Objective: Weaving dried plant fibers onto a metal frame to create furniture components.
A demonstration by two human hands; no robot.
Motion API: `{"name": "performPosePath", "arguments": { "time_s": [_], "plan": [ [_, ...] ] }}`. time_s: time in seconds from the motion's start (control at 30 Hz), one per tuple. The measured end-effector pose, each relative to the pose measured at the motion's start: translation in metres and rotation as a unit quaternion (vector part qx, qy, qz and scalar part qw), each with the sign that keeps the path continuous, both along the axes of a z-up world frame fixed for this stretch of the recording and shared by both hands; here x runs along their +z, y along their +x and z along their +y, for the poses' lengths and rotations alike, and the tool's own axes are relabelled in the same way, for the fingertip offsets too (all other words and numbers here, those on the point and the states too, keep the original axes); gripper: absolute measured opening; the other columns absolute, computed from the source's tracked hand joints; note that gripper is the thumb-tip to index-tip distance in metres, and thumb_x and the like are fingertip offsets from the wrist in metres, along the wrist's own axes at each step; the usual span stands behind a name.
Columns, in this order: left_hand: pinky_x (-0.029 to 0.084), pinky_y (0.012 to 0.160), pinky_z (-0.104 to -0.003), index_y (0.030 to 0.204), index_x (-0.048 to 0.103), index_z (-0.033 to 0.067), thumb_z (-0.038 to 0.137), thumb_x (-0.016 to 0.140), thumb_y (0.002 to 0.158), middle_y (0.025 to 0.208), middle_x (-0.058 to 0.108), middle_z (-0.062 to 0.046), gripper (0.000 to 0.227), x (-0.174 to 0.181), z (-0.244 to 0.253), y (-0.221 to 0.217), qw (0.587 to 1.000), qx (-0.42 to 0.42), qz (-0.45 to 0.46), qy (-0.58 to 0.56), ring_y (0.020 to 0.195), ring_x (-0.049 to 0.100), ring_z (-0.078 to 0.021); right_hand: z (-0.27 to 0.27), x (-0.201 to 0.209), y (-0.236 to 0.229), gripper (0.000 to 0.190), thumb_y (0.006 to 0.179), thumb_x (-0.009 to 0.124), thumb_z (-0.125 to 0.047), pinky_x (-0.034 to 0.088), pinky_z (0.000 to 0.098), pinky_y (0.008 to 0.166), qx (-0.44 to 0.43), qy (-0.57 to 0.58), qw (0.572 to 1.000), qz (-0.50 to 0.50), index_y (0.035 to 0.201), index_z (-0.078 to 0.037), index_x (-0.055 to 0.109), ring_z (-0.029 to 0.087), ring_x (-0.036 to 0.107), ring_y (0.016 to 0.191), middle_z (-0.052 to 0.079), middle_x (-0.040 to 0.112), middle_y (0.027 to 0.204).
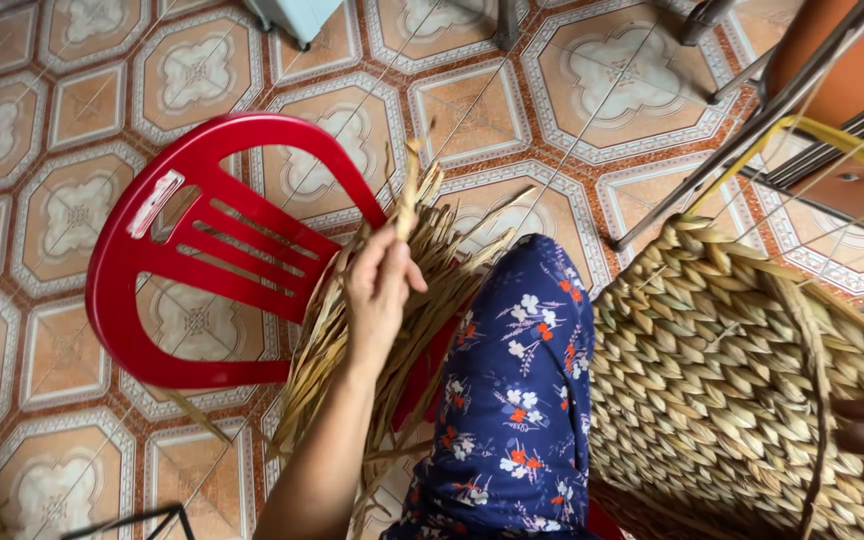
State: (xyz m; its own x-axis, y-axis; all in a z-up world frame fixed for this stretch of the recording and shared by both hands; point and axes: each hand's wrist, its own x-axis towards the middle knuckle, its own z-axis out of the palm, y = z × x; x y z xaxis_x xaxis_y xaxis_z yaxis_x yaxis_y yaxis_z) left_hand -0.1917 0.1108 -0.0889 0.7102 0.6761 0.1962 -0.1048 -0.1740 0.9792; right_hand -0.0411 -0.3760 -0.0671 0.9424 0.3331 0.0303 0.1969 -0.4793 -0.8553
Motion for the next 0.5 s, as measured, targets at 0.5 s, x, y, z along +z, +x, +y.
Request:
{"name": "performPosePath", "arguments": {
  "time_s": [0.5],
  "plan": [
    [0.051, 0.045, -0.025, 0.125, 0.065, 0.0032, 0.018, 0.056, 0.11, 0.065, 0.065, -0.003, 0.023, 0.058, -0.142, -0.025, 0.93, -0.362, 0.039, 0.05, 0.054, 0.066, -0.0091, 0.155, 0.08, -0.034, 0.018, 0.094, 0.072, -0.012, 0.039, 0.0209, 0.052, -0.027, 0.325, 0.916, 0.233, 0.101, 0.004, 0.076, 0.007, 0.049, 0.061, 0.006, 0.069, 0.08]
  ]
}}
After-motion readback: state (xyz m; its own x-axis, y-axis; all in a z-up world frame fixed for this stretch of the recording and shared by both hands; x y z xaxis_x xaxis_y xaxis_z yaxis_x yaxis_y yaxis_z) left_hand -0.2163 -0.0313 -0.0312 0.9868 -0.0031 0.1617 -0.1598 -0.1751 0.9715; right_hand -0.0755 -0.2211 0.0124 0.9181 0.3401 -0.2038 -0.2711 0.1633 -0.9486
